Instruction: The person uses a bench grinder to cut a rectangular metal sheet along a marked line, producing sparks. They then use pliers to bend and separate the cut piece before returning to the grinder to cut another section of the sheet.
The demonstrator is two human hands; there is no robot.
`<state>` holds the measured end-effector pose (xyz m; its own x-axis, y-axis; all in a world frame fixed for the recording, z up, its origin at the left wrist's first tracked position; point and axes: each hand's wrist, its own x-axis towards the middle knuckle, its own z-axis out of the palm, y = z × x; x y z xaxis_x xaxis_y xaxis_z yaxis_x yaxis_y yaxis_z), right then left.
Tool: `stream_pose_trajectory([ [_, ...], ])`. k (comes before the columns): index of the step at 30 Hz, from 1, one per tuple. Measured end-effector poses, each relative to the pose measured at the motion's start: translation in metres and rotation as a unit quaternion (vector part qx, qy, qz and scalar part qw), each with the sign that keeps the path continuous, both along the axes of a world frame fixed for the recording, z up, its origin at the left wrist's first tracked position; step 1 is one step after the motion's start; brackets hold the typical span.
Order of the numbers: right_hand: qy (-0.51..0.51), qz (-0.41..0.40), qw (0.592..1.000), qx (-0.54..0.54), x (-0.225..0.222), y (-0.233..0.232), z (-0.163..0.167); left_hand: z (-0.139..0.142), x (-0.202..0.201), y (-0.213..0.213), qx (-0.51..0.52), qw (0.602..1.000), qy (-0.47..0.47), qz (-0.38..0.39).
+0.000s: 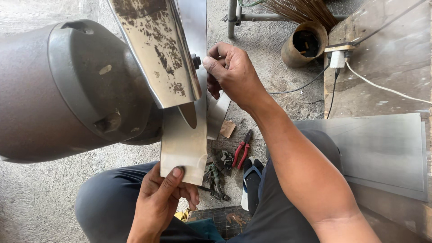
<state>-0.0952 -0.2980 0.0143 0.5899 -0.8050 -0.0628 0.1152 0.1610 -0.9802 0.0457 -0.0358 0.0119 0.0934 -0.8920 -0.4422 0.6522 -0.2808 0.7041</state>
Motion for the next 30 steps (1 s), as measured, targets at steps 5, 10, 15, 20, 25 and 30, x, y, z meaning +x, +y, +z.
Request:
stream_pose_trajectory([
  [5, 0.004, 0.005, 1.0, 0.007, 0.0029, 0.0004, 0.0047, 0.0028, 0.0006, -0.0032, 0.02, 1.0, -0.008, -0.002],
  [10, -0.009, 0.007, 1.0, -0.004, 0.0057, 0.001, 0.0028, 0.0024, 0.0002, -0.0012, -0.006, 1.0, -0.002, -0.011],
  [15, -0.012, 0.008, 1.0, -0.011, 0.0064, -0.0001, 0.0011, -0.0005, -0.0002, 0.0008, -0.015, 1.0, 0.009, -0.014],
  [20, -0.005, 0.007, 1.0, -0.028, 0.0059, 0.0, 0.003, -0.0006, -0.0014, 0.0007, 0.0, 1.0, -0.002, -0.015],
  [25, -0.003, 0.009, 0.999, -0.038, 0.006, -0.0012, 0.0044, -0.0006, -0.0014, -0.0004, -0.008, 1.0, -0.004, -0.015],
  [30, -0.001, 0.008, 0.999, -0.038, 0.0071, -0.0008, 0.0046, -0.0015, -0.0008, 0.0008, -0.016, 1.0, -0.003, -0.018],
])
